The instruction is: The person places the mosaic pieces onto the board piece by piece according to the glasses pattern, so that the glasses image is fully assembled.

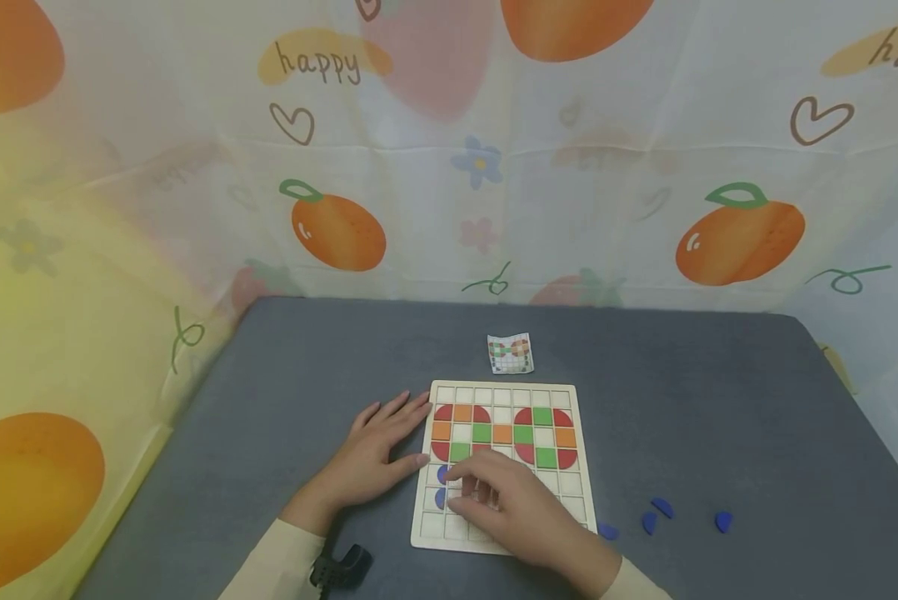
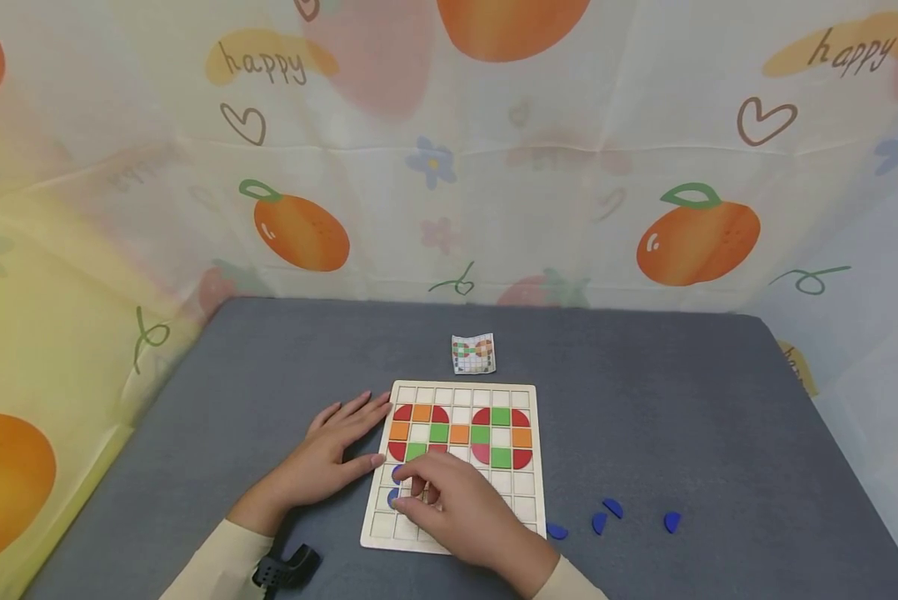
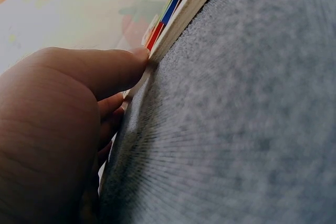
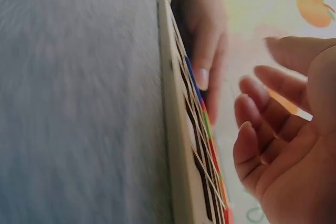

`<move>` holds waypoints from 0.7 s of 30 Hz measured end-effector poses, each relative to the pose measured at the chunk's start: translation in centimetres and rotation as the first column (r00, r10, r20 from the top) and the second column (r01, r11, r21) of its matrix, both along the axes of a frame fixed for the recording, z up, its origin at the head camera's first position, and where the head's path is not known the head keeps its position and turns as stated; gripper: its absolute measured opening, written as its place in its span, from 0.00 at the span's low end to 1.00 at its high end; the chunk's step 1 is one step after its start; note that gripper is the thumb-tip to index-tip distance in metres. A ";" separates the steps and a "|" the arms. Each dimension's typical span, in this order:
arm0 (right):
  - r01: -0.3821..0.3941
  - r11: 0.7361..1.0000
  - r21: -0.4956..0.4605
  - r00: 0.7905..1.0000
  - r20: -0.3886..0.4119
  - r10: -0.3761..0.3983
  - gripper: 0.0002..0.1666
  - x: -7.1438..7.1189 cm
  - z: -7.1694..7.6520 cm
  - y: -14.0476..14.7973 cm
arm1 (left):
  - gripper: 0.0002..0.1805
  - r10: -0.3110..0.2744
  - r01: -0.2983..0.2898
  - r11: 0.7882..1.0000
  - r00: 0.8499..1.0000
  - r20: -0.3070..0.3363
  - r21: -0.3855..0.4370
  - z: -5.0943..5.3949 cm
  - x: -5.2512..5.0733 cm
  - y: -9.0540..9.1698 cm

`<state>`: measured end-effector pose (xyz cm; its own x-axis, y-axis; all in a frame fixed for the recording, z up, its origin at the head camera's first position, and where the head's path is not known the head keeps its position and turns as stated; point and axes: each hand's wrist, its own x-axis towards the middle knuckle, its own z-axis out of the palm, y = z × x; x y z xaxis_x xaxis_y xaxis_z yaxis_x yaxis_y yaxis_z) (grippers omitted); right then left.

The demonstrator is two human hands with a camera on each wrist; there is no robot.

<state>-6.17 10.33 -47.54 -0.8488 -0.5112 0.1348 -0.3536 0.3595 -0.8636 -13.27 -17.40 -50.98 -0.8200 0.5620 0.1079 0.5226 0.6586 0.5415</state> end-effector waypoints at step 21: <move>0.132 0.969 -0.209 0.989 -0.039 -0.143 0.17 0.7 -1.0 9.6 | 0.43 0.006 -0.006 1.000 1.000 0.022 -0.026 0.2 0.1 0.0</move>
